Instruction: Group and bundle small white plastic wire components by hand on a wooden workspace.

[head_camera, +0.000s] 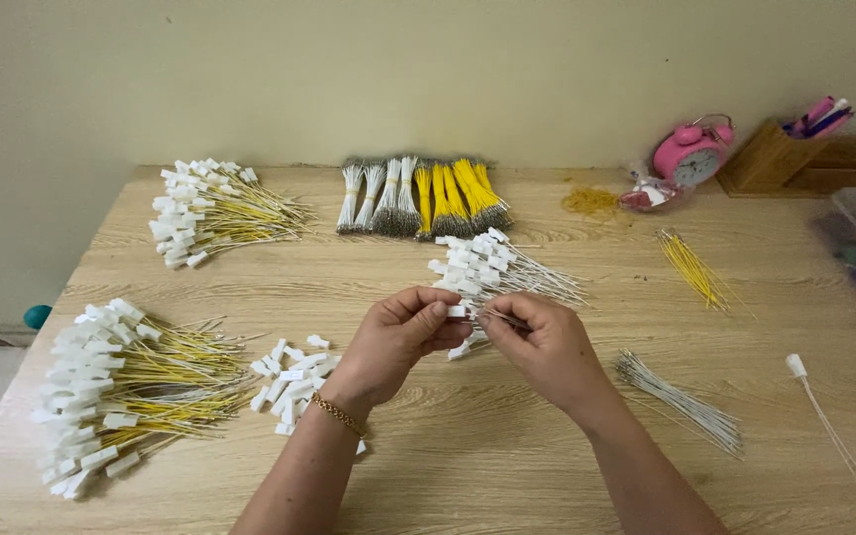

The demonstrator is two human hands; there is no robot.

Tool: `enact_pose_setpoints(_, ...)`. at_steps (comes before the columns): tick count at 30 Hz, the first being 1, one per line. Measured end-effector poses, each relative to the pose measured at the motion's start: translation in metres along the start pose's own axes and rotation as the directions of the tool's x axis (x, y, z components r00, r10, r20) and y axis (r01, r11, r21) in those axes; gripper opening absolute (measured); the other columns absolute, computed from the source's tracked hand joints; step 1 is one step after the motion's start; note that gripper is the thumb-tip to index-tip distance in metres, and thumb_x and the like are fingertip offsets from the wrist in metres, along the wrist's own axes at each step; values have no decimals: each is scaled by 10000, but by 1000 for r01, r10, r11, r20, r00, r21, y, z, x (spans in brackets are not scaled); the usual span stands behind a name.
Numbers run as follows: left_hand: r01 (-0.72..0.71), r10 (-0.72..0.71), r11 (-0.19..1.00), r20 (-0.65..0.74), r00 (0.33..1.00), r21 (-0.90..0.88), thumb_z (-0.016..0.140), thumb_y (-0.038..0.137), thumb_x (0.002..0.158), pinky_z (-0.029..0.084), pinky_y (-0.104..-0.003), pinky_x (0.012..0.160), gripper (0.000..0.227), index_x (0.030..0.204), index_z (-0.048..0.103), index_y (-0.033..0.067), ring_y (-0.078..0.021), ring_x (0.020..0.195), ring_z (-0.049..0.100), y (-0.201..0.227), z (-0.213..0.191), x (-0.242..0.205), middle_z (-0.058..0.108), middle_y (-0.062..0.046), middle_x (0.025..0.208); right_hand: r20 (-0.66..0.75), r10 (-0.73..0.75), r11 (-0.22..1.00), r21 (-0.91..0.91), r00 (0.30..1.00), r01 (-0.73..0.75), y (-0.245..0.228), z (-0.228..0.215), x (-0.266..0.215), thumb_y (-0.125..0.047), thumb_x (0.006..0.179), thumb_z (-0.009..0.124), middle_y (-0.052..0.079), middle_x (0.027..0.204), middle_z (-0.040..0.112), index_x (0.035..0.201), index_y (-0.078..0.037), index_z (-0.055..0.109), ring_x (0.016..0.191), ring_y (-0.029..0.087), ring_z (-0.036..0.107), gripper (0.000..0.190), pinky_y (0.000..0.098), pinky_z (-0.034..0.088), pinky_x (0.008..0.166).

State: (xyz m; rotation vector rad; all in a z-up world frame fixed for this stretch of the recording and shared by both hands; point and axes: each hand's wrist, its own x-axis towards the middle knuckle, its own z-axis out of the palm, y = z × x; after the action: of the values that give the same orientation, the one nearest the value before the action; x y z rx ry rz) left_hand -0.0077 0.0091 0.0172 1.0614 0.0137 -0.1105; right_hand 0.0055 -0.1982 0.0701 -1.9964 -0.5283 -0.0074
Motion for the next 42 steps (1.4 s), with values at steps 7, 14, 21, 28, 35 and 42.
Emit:
enact_pose_setpoints(7,-2,1,999,14,1000,39,635,120,993,648,-403,847,222,1155,686,-23,-268,892,780,-5,-3,2,761,-181,962,23,15,1000,18,1000,-15,-6,-1,0,-120,932,683,159,748,744,971,-49,785,730,207,684,131,393,563,724)
enact_pose_setpoints(14,2,-1,999,-13,1000,52,644,104,987,650,-407,847,206,1143,694,-21,-266,889,776,-6,-1,1,752,-157,960,60,88,993,77,994,-93,3,2,-1,-102,954,641,159,783,721,1035,-12,735,784,197,635,153,411,563,753)
enact_pose_setpoints(21,-24,24,1000,-14,1000,-10,645,76,989,660,-443,826,178,1129,687,-24,-312,875,780,-19,-1,6,746,-184,951,50,63,997,-37,997,-61,13,11,2,-147,923,688,167,761,714,993,-62,726,739,240,701,116,419,573,706)
enact_pose_setpoints(28,-23,20,999,-74,997,-29,656,57,990,651,-444,815,174,1139,688,-27,-324,879,765,-22,0,5,707,-149,938,50,76,993,-97,996,-71,31,18,5,-168,924,671,133,827,757,1015,-103,740,800,258,730,132,405,580,762)
enact_pose_setpoints(35,58,177,98,-75,981,993,739,219,892,601,-466,849,367,1256,726,265,-335,1019,747,48,-73,-7,748,-100,1120,47,-20,966,-258,999,31,48,23,23,-110,969,626,238,911,739,1053,-10,739,888,430,716,172,500,560,776)
enact_pose_setpoints(42,151,31,-444,-153,988,883,657,311,932,564,-465,939,258,1116,765,456,-268,1204,647,39,-128,-22,679,70,1252,-29,-16,951,-310,999,6,37,15,22,-133,974,633,176,943,763,1130,-112,763,868,361,738,205,443,575,785)
